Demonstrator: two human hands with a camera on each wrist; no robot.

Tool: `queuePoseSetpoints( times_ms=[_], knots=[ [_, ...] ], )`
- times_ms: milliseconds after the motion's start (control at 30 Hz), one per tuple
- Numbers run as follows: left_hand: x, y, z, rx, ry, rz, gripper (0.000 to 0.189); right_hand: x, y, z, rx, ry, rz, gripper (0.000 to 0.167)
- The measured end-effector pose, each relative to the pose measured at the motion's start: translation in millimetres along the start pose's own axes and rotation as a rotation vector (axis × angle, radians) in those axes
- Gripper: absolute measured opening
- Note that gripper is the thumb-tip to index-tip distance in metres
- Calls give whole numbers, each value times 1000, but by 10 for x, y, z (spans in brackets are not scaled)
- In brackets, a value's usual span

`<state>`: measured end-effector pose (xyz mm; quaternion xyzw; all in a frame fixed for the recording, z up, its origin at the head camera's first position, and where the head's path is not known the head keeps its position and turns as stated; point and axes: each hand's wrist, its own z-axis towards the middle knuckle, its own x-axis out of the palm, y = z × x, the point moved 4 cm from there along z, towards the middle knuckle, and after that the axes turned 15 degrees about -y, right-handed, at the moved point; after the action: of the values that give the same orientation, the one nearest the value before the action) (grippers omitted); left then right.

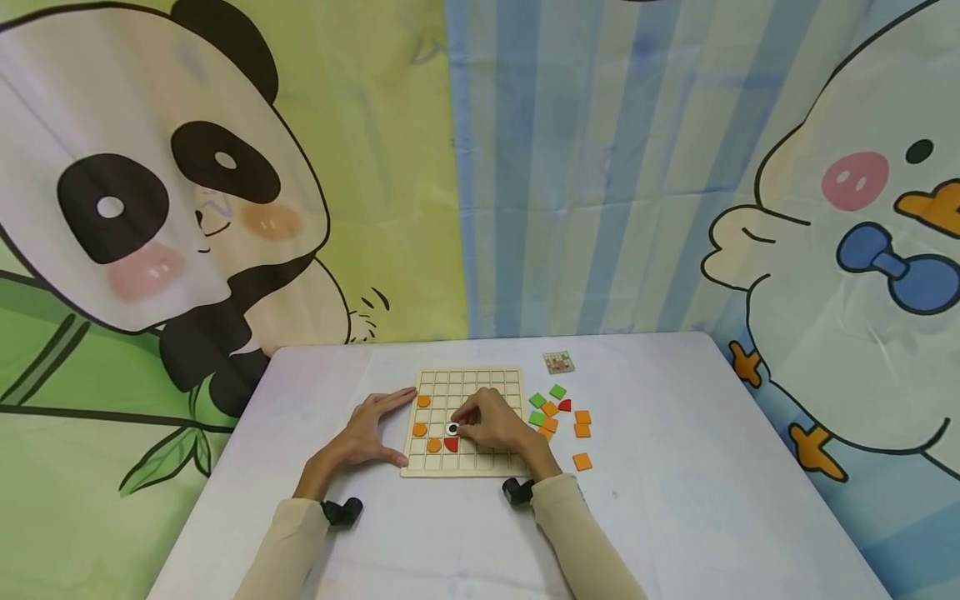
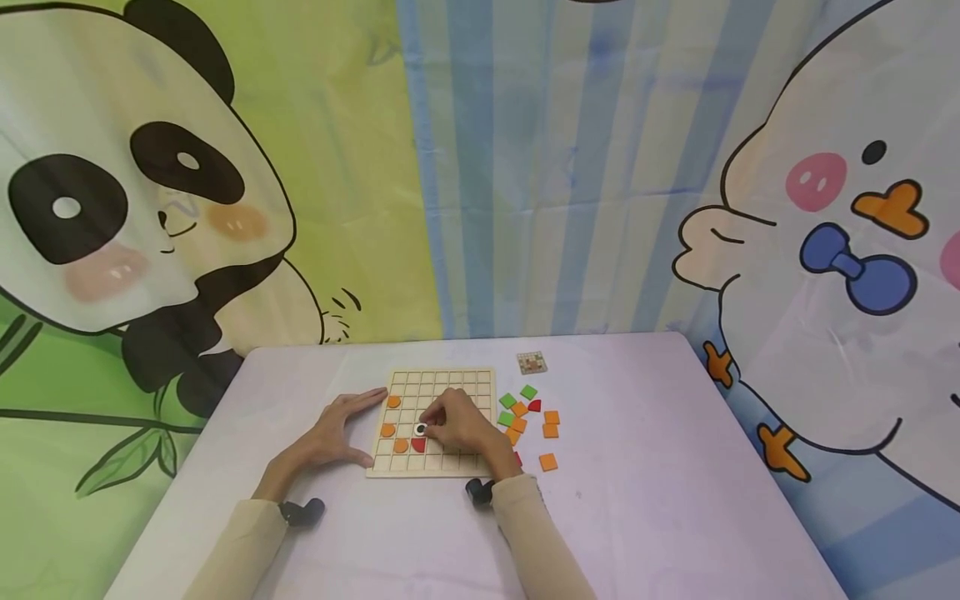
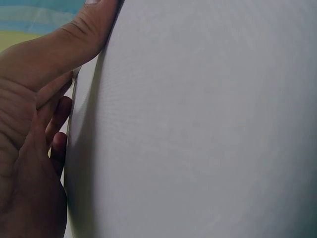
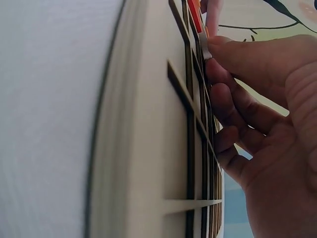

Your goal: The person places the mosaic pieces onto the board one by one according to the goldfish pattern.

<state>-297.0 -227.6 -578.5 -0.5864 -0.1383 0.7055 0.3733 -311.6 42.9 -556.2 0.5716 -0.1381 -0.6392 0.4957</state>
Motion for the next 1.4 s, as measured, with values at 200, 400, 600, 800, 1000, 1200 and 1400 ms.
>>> queuePoseSetpoints(
  times_ms=[200,400,600,800,1000,1200,1400],
  knots=[
    [3,11,11,3,-1,9,128,-4,2,5,-17,-12,-1,15],
    [-4,6,20,-9,-2,-3,128,-10,33,6,-21,-13,-1,13],
    [4,5,6,-16,-1,1,128,0,41,5,-13,-4,-8,12],
    [7,-15,1,-23,7,-11,128,-1,37,5,-16,-6,0,14],
    [10,-26,0,-30,13,-9,129,-37,36,-21,-7,-4,27,17],
    [1,-37,-8,-25,3,-14,129,-245,28,-61,-23,-27,52,20],
    [-7,-40,-3,-19,-1,-15,130,-635,-121,-155,2,-64,65,21]
  ],
)
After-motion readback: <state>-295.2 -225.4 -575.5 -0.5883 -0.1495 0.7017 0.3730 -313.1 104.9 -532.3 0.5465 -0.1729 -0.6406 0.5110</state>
